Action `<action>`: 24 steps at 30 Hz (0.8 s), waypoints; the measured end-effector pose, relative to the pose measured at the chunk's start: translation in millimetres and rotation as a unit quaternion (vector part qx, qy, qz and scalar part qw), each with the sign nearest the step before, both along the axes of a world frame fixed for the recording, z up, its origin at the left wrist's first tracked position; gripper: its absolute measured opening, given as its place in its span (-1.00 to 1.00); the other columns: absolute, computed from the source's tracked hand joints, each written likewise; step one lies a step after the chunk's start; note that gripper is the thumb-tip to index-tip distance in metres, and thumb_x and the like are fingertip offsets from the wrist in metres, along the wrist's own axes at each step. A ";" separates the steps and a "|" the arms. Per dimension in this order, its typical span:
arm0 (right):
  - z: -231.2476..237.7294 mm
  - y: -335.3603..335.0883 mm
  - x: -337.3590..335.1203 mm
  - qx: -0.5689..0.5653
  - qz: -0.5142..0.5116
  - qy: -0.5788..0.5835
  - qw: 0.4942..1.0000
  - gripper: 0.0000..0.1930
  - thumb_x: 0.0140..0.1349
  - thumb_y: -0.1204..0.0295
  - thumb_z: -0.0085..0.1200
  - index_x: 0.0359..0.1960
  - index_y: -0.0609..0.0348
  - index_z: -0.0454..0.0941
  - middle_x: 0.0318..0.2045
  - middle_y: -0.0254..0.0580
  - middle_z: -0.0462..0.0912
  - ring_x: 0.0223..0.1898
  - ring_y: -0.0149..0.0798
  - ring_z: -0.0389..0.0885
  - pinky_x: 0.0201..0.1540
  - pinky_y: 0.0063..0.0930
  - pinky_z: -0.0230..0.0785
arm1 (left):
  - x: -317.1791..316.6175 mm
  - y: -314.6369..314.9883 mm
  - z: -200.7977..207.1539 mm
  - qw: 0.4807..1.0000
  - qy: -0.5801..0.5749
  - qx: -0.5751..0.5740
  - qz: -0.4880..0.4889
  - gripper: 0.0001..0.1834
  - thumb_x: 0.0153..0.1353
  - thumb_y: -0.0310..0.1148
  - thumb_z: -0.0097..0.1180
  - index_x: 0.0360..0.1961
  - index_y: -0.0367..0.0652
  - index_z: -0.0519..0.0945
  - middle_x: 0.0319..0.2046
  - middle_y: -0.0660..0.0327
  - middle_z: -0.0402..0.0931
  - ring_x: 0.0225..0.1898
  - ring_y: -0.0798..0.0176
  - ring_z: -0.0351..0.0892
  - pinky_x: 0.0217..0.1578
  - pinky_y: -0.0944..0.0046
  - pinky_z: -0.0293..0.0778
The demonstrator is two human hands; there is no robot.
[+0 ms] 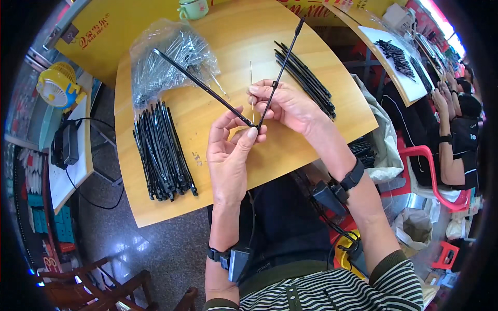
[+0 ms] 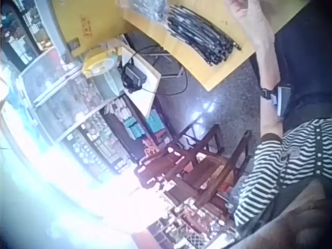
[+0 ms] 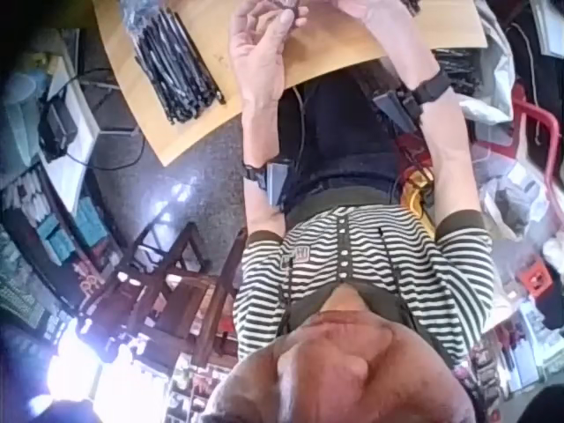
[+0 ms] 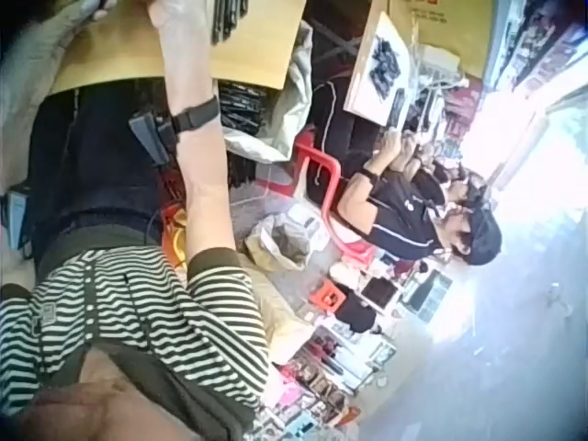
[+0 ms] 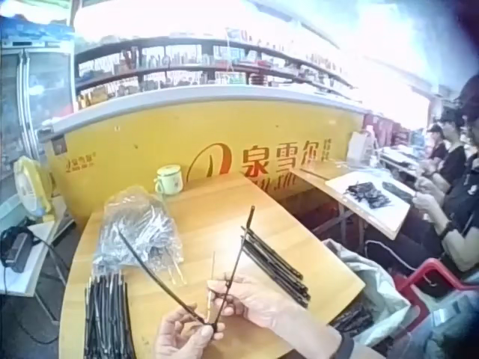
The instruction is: The person threads a wire through a wiper blade by hand and places it onto a pile, repeating the process before gathering the finished assemblies and putting them into a large white bag.
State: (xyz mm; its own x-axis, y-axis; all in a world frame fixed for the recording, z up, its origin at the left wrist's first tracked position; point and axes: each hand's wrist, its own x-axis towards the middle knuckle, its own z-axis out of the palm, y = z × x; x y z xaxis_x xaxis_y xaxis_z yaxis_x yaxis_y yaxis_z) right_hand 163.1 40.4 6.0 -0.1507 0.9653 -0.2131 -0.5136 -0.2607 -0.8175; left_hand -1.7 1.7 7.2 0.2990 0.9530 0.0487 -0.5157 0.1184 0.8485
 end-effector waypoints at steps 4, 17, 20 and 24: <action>-0.3 -0.5 1.0 0.003 0.003 -0.002 1.000 -0.86 0.14 0.35 0.12 -0.36 0.13 0.51 -0.50 -0.43 0.53 -0.57 -0.64 0.42 -0.53 -0.82 0.31 | 1.3 0.9 -2.6 1.000 0.003 0.018 -0.007 -0.56 0.11 -0.60 0.07 0.05 -0.24 0.33 -0.20 0.16 0.36 -0.28 0.28 0.55 -0.25 0.43 0.47; 1.2 -0.5 -0.3 0.000 -0.005 -0.010 1.000 -0.86 0.13 0.33 0.12 -0.38 0.12 0.53 -0.52 -0.43 0.54 -0.53 -0.62 0.43 -0.52 -0.81 0.30 | 1.0 -0.4 -1.2 1.000 0.008 0.027 -0.007 -0.57 0.13 -0.59 0.05 0.06 -0.24 0.33 -0.19 0.13 0.41 -0.27 0.27 0.55 -0.25 0.44 0.47; 2.0 -0.3 -1.3 -0.001 -0.008 -0.003 1.000 -0.87 0.14 0.34 0.12 -0.39 0.12 0.53 -0.52 -0.43 0.54 -0.53 -0.62 0.44 -0.53 -0.80 0.30 | -0.1 -0.4 -1.4 0.999 0.018 0.026 -0.007 -0.58 0.14 -0.59 0.04 0.06 -0.25 0.33 -0.24 0.13 0.44 -0.27 0.29 0.54 -0.24 0.42 0.46; -0.1 -0.6 1.7 0.007 -0.002 0.006 1.000 -0.88 0.15 0.36 0.10 -0.38 0.13 0.52 -0.51 -0.41 0.54 -0.53 -0.61 0.44 -0.54 -0.79 0.31 | 1.2 -0.5 -2.5 0.999 0.012 0.031 -0.013 -0.58 0.15 -0.59 0.02 0.06 -0.25 0.32 -0.26 0.14 0.46 -0.28 0.30 0.52 -0.23 0.41 0.45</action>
